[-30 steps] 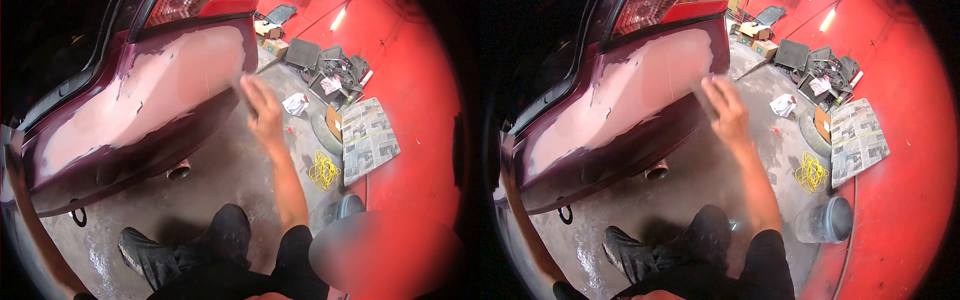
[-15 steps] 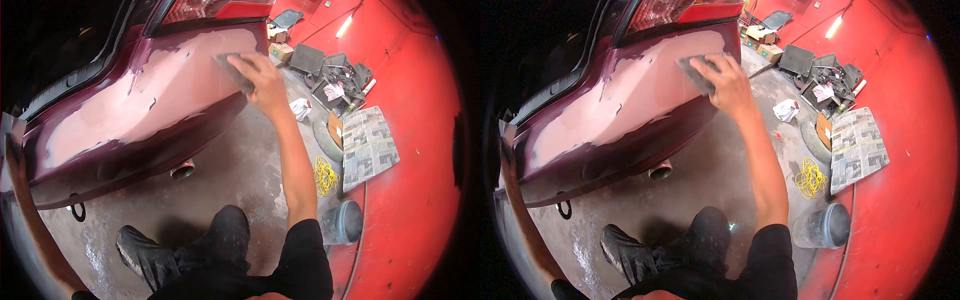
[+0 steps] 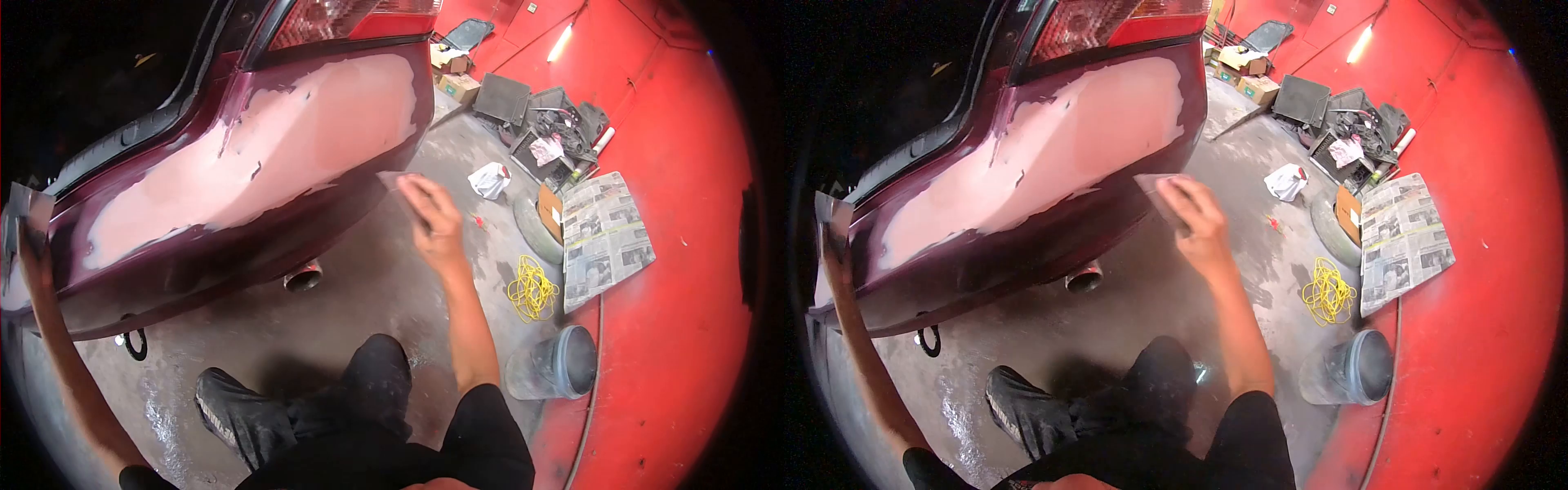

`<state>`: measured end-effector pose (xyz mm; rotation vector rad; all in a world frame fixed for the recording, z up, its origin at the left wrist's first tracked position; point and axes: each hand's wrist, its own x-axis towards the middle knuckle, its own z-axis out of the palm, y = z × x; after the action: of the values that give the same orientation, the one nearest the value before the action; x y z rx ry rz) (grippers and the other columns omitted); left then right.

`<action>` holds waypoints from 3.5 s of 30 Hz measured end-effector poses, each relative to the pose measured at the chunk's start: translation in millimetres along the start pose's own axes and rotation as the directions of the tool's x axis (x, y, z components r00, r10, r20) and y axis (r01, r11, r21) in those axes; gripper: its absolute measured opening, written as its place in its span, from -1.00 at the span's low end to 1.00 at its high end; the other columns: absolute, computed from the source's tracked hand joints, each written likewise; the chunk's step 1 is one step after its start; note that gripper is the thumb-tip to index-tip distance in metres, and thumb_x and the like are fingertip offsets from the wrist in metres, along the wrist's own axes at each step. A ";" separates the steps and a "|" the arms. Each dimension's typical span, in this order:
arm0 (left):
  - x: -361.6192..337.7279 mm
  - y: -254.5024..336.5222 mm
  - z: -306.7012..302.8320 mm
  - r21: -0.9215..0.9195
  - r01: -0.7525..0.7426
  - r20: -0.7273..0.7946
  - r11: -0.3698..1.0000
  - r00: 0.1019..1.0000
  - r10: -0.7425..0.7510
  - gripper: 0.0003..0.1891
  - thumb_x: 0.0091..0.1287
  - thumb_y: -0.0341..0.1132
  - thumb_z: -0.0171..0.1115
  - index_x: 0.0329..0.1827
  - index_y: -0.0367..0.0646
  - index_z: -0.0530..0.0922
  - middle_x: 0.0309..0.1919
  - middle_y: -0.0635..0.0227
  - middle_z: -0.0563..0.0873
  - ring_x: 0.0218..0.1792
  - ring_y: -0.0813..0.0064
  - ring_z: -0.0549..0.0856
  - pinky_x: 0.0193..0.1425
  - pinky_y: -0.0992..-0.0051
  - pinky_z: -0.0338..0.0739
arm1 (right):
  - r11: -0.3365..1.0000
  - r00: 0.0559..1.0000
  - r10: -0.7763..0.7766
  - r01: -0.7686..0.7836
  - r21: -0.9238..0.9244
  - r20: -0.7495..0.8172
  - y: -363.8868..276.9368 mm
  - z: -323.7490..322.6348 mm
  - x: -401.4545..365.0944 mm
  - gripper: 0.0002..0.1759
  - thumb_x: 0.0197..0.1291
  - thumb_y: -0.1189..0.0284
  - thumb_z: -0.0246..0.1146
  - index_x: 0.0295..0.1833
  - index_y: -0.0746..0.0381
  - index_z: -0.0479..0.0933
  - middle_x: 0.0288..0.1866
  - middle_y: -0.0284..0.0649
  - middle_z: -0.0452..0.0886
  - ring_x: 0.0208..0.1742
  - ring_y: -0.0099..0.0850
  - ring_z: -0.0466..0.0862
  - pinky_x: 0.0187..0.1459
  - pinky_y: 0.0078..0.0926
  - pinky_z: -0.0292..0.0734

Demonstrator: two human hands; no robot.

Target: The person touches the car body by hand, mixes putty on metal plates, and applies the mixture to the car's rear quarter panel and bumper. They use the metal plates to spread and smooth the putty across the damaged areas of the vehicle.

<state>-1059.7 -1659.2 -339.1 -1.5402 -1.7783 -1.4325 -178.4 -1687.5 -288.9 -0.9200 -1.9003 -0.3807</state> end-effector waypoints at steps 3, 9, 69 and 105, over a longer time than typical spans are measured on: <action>-15.2 65.8 -2.9 0.298 -0.140 -0.065 0.944 0.984 0.166 -0.25 0.29 -0.49 0.24 0.58 -0.17 0.19 0.51 0.14 0.36 0.48 0.23 0.39 0.55 0.35 0.24 | 0.780 0.836 0.548 -0.495 0.382 -0.034 -15.5 -16.0 -20.0 -0.50 0.15 0.63 0.22 0.26 0.27 0.55 0.02 -0.24 0.67 -0.05 -0.46 0.65 0.02 -0.53 0.53; -110.2 306.0 13.1 -0.723 0.191 0.126 0.664 0.981 -0.144 -0.30 0.24 -0.60 0.16 0.52 -0.20 0.26 0.38 0.17 0.46 0.36 0.30 0.46 0.44 0.33 0.35 | 0.496 0.738 0.669 -0.534 0.685 0.090 -62.8 -29.3 -17.5 -0.57 0.24 0.61 0.13 0.23 0.44 0.51 -0.06 -0.29 0.64 -0.10 -0.58 0.56 -0.03 -0.57 0.48; -49.0 211.8 19.5 -0.887 0.378 0.199 0.265 0.832 -0.519 -0.46 0.56 -0.31 -0.01 0.59 -0.13 0.22 0.56 0.32 0.27 0.56 0.37 0.22 0.63 0.32 0.04 | 0.953 0.994 -0.070 0.093 -0.288 0.088 -67.3 58.1 21.4 -0.13 -0.14 0.78 0.19 0.42 0.10 0.43 0.18 0.04 0.43 0.17 0.10 0.51 0.23 0.02 0.51; -48.7 187.9 24.1 -0.836 0.395 0.182 0.380 0.853 -0.489 -0.49 0.62 -0.16 -0.09 0.55 -0.17 0.29 0.53 0.30 0.32 0.52 0.38 0.30 0.59 0.29 0.15 | 0.872 0.951 -0.287 0.310 -0.378 0.117 -24.3 50.9 54.8 -0.04 -0.26 0.73 0.28 0.40 -0.09 0.48 0.17 -0.08 0.49 0.14 0.02 0.53 0.09 -0.15 0.61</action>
<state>-868.8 -1686.0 -306.2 -1.3024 -1.5110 -2.9658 -242.3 -1649.1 -264.0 -0.8964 -2.0641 -0.9614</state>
